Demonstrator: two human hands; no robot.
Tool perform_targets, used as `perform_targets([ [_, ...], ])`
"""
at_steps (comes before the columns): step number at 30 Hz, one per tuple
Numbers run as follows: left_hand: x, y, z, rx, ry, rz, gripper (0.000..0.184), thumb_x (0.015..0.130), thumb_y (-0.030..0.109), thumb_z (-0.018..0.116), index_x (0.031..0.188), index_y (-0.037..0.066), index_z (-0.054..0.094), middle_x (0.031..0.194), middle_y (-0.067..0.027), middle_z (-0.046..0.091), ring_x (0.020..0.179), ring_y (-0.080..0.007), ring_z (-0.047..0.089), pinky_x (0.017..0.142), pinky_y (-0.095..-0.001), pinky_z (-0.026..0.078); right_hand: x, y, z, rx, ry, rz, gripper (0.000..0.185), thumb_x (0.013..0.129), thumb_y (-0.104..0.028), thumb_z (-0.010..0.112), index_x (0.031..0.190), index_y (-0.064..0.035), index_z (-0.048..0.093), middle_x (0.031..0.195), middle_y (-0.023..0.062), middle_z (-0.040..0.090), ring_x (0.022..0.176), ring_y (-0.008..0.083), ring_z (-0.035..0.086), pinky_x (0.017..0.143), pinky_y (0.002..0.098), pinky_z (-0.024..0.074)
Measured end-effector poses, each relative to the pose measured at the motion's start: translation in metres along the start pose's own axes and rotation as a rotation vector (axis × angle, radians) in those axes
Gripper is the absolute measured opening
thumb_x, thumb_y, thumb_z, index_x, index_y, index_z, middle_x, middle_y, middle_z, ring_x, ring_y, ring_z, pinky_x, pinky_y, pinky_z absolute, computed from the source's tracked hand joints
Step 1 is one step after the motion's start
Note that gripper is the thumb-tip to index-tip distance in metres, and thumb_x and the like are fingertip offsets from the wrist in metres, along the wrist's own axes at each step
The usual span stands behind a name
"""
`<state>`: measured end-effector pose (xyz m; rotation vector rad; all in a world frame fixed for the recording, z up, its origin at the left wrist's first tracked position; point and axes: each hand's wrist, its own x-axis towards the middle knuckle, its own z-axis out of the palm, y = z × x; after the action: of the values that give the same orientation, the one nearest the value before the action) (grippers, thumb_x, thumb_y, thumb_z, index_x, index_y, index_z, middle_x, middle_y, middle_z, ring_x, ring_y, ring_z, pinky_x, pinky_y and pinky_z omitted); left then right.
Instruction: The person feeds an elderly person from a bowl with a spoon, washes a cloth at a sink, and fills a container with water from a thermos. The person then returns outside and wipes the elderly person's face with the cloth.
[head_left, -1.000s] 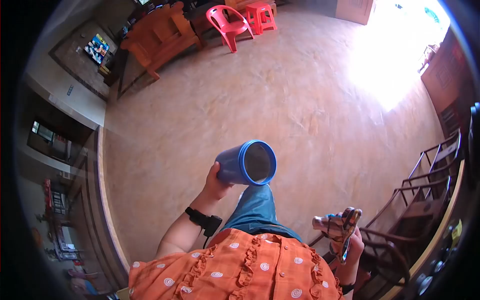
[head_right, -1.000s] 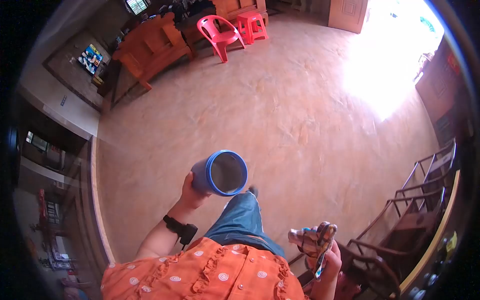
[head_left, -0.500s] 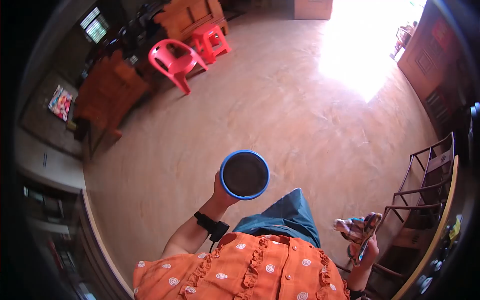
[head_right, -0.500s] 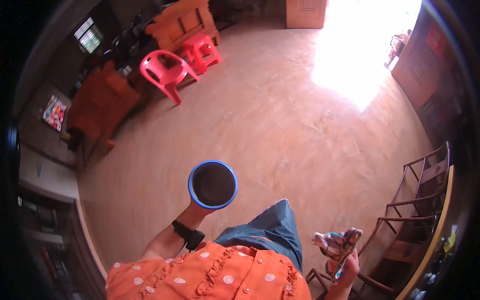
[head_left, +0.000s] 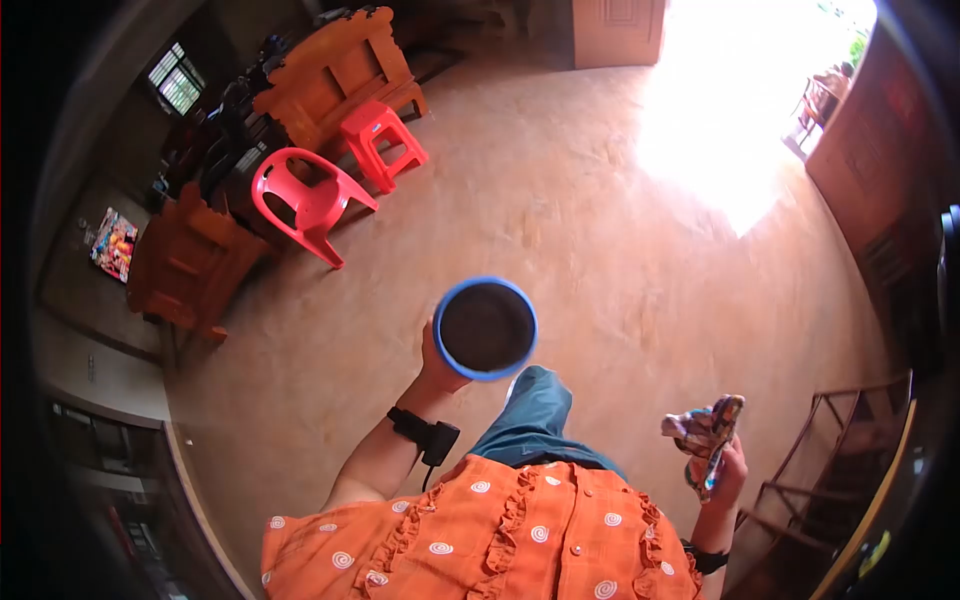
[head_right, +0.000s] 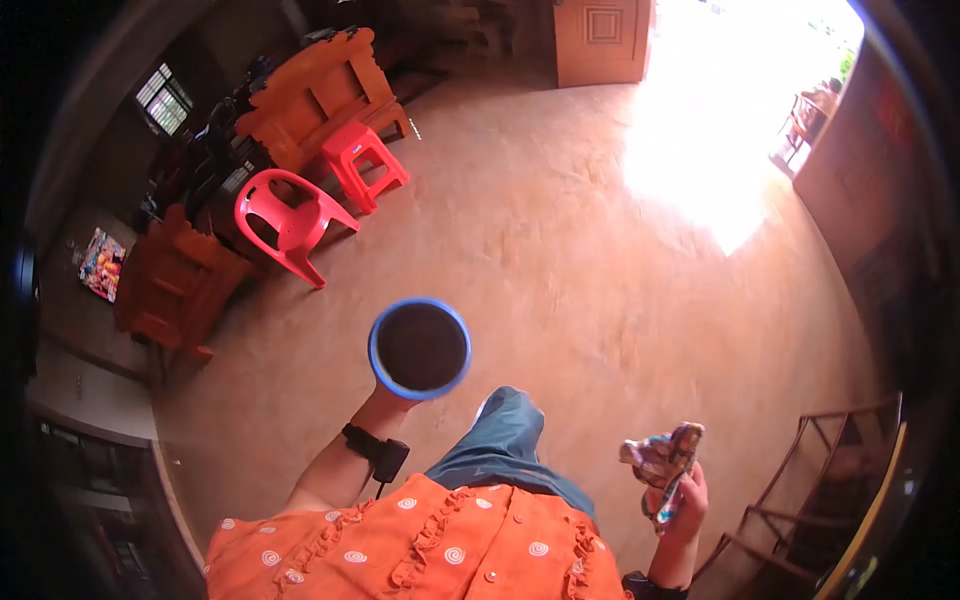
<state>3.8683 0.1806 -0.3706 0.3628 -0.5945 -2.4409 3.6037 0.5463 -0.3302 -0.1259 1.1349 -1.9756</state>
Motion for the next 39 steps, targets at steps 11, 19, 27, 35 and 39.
perform_targets([
  [11, 0.414, -0.012, 0.027, 0.172, -0.132, 0.013, 0.078, 0.084, 0.064, 0.052, 0.142, 0.014, 0.038, 0.139, -0.0088, 0.048, 0.125, -0.0264, 0.05, 0.088, -0.0442, 0.053, 0.352, -0.124, -0.008, -0.026, 0.028, 0.017, 0.048, 0.084, -0.016, 0.053, 0.126, 0.0052, 0.047, 0.109, 0.0175, 0.063, 0.072, 0.0164, 0.063, 0.049, 0.0253, 0.047],
  [19, 0.707, -0.086, 0.103, 0.18, -0.234, -0.229, 0.075, 0.084, 0.065, 0.051, 0.14, 0.016, 0.041, 0.133, -0.0099, 0.052, 0.116, -0.0282, 0.056, 0.078, -0.0417, 0.056, 0.49, -0.182, -0.138, 0.296, 0.078, -0.243, 0.054, 0.08, -0.024, 0.048, 0.128, -0.0006, 0.048, 0.111, 0.0176, 0.062, 0.067, 0.0247, 0.063, 0.045, 0.0344, 0.0473],
  [27, 0.944, -0.133, 0.147, -0.009, -0.207, -0.399, 0.08, 0.079, 0.071, 0.054, 0.137, 0.017, 0.045, 0.131, -0.0131, 0.054, 0.112, -0.0389, 0.057, 0.079, -0.0479, 0.057, 0.744, -0.321, -0.181, 0.294, 0.083, -0.161, 0.044, 0.086, -0.038, 0.04, 0.1, -0.0001, 0.057, 0.076, 0.0147, 0.062, 0.049, 0.0238, 0.053, 0.041, 0.0333, 0.0414],
  [35, 1.21, -0.055, 0.162, -0.173, -0.043, -0.322, 0.079, 0.08, 0.07, 0.054, 0.136, 0.014, 0.047, 0.127, -0.0176, 0.056, 0.111, -0.0409, 0.057, 0.079, -0.0504, 0.056, 1.099, -0.455, -0.093, 0.058, -0.163, 0.003, 0.051, 0.083, -0.031, 0.05, 0.121, 0.0023, 0.048, 0.093, 0.0206, 0.063, 0.062, 0.0248, 0.061, 0.051, 0.0344, 0.0484],
  [39, 1.371, -0.06, 0.187, -0.026, -0.083, -0.258, 0.09, 0.078, 0.069, 0.057, 0.136, 0.002, 0.041, 0.122, -0.0219, 0.053, 0.107, -0.0342, 0.058, 0.08, -0.0473, 0.057, 1.202, -0.511, -0.103, 0.163, -0.106, 0.02, 0.049, 0.084, -0.031, 0.048, 0.12, 0.0024, 0.049, 0.095, 0.0204, 0.064, 0.062, 0.0251, 0.061, 0.053, 0.0346, 0.0487],
])
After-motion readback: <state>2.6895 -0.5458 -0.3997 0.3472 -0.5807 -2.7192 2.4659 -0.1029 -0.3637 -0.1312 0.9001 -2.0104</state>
